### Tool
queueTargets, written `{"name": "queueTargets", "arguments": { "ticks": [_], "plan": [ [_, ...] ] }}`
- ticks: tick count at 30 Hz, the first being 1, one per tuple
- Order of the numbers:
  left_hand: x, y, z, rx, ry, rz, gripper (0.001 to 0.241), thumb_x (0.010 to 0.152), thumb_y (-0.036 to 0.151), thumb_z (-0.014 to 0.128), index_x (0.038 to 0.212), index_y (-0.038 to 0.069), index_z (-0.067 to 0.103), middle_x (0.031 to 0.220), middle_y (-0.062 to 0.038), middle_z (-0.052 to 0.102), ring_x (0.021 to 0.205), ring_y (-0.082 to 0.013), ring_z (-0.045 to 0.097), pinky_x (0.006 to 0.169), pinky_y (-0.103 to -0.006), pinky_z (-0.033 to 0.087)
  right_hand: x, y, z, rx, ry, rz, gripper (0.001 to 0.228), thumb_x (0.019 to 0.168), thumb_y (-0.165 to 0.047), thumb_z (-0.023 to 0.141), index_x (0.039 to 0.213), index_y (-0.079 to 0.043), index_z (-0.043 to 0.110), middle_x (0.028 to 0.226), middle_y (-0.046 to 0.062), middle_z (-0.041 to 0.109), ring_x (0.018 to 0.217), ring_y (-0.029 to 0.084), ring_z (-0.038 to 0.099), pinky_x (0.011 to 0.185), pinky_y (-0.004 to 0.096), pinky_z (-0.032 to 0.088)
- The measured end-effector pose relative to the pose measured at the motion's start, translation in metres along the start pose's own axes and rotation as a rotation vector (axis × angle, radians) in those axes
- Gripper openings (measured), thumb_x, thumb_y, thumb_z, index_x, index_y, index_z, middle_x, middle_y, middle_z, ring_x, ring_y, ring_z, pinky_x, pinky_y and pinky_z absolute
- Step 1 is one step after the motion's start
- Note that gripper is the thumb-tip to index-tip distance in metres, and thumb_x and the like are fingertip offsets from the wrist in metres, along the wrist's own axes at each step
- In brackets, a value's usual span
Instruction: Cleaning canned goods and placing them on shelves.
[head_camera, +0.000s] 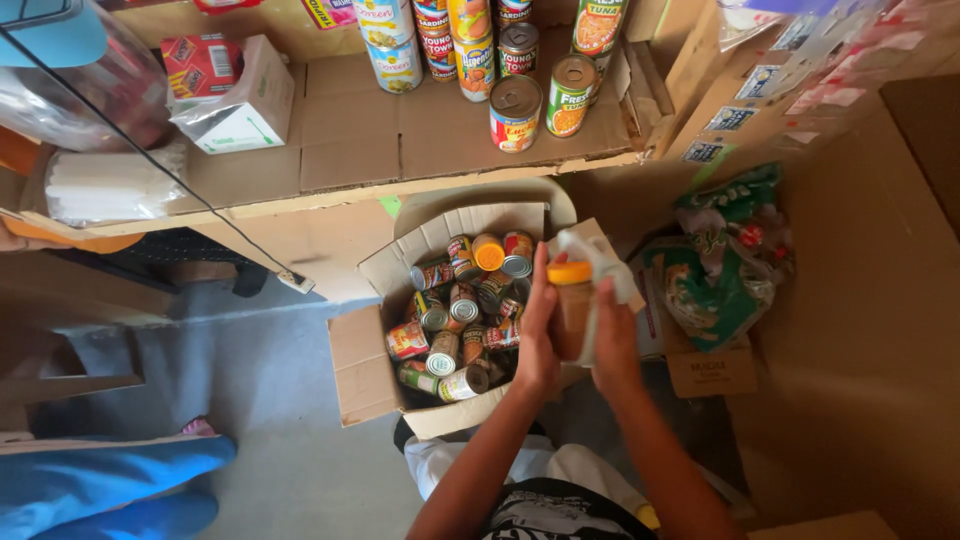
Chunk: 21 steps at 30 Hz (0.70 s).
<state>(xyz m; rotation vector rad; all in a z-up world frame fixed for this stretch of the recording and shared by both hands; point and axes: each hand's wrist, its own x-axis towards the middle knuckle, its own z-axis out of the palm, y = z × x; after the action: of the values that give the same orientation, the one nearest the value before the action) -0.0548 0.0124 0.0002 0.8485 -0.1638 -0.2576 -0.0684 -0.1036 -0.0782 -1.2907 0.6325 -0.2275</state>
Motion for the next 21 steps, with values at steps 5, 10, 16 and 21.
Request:
{"name": "queueTargets", "arguments": {
  "ticks": [5,10,16,21],
  "plan": [
    [-0.003,-0.015,-0.015,0.382,-0.120,0.135,0.088,0.098,0.025,0.065,0.170,0.010,0.016,0.166,-0.012,0.030,0.153,-0.0231,0.033,0.125,-0.0350,0.027,-0.009,-0.030,-0.002,0.329,-0.148,0.084,0.060,0.101,-0.057,0.046,0.122,-0.004,0.066,0.107,0.006,0.074,0.090,0.016,0.072,0.077,0.031,0.058],
    [-0.004,-0.013,-0.016,0.411,-0.112,0.104,0.095,0.092,0.021,0.075,0.166,0.010,0.015,0.155,-0.014,0.038,0.141,-0.0246,0.043,0.118,-0.0380,0.038,-0.004,0.006,-0.004,0.130,0.103,-0.111,0.054,0.107,-0.050,0.057,0.112,0.003,0.066,0.103,0.009,0.072,0.086,0.014,0.067,0.073,0.031,0.054],
    [-0.001,-0.010,-0.021,-0.147,-0.193,-0.231,0.080,0.099,0.028,0.069,0.165,0.006,0.029,0.149,-0.013,0.055,0.134,-0.0228,0.056,0.112,-0.0367,0.045,0.001,0.000,-0.019,0.006,0.146,-0.355,0.047,0.107,-0.042,0.065,0.117,0.003,0.070,0.106,0.010,0.072,0.091,0.015,0.065,0.078,0.029,0.054],
    [0.016,-0.067,-0.072,-0.164,0.071,-0.343,0.061,0.104,0.035,0.060,0.153,0.004,0.039,0.133,-0.024,0.059,0.111,-0.0326,0.060,0.091,-0.0442,0.051,-0.024,-0.067,-0.031,0.483,-0.118,-0.219,0.059,0.106,-0.043,0.057,0.145,0.000,0.050,0.138,0.015,0.059,0.122,0.024,0.062,0.103,0.040,0.051]
  ]
}}
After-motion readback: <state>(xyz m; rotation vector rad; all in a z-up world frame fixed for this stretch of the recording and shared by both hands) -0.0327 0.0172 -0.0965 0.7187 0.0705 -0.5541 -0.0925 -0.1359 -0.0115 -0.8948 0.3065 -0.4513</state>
